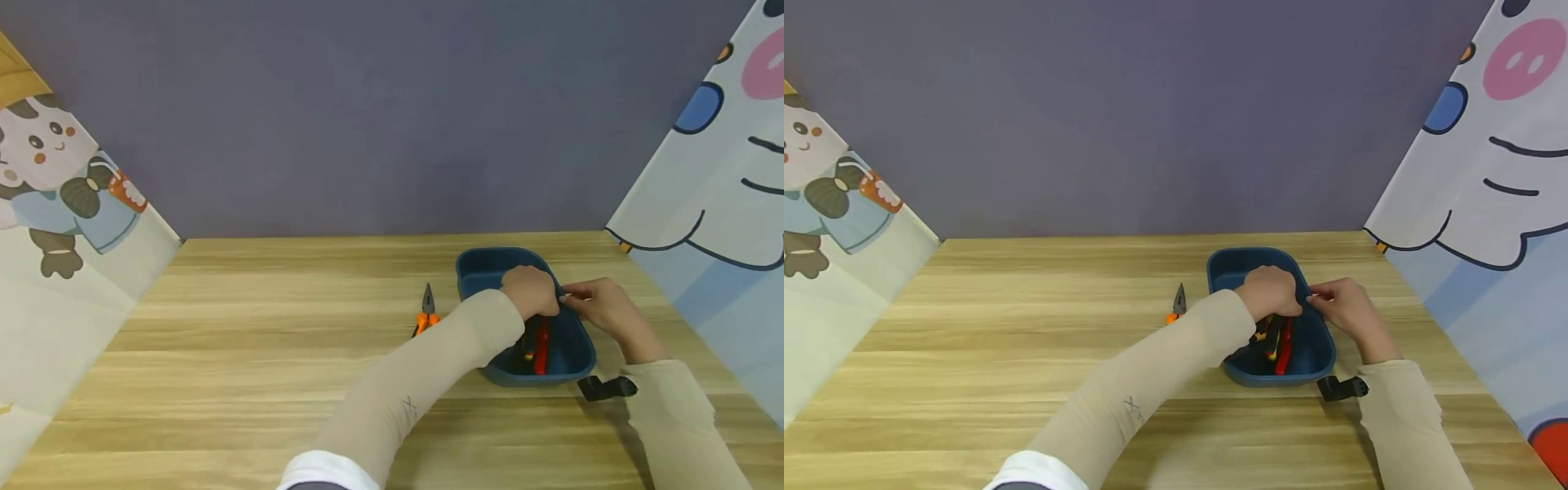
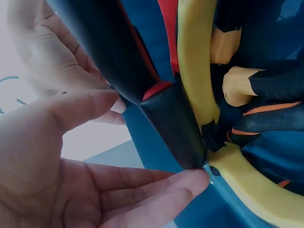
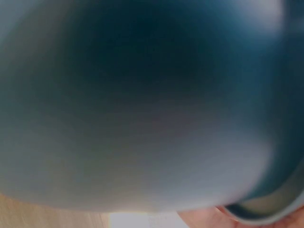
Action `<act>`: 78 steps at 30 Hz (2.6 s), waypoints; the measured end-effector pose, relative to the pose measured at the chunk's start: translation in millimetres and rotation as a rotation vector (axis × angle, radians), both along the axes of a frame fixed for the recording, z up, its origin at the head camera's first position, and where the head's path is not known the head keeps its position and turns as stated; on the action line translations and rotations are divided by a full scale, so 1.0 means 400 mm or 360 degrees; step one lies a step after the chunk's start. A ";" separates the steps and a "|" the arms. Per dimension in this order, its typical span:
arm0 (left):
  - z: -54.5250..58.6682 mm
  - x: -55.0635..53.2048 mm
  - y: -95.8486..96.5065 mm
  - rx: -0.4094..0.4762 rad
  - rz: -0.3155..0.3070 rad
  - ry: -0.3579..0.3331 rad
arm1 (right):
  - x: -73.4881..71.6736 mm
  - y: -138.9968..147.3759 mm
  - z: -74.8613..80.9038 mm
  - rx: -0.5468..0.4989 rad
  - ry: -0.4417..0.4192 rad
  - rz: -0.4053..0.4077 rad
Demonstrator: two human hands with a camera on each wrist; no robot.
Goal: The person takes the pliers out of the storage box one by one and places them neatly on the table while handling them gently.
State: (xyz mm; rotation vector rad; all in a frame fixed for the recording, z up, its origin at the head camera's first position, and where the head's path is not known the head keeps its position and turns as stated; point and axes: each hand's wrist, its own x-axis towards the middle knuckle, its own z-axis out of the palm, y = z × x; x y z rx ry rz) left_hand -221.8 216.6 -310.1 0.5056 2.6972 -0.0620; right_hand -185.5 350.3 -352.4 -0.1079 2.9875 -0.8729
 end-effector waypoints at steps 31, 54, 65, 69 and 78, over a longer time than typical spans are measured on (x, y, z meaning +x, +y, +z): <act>-0.067 -0.007 0.040 0.0006 0.0073 0.0044 | 0.000 -0.002 0.004 -0.0071 -0.0060 -0.0009; -0.043 -0.013 0.012 0.0132 0.0008 0.0055 | 0.001 0.000 0.007 -0.0084 -0.0083 -0.0016; 0.006 -0.005 -0.009 0.0166 0.0007 0.0050 | 0.004 -0.003 0.011 -0.0097 -0.0065 -0.0019; 0.019 -0.003 -0.021 0.0203 -0.0022 0.0080 | 0.002 -0.001 0.010 -0.0090 -0.0082 -0.0019; 0.045 -0.003 -0.051 0.0264 -0.0138 0.0125 | -0.002 -0.002 0.008 -0.0095 -0.0054 0.0001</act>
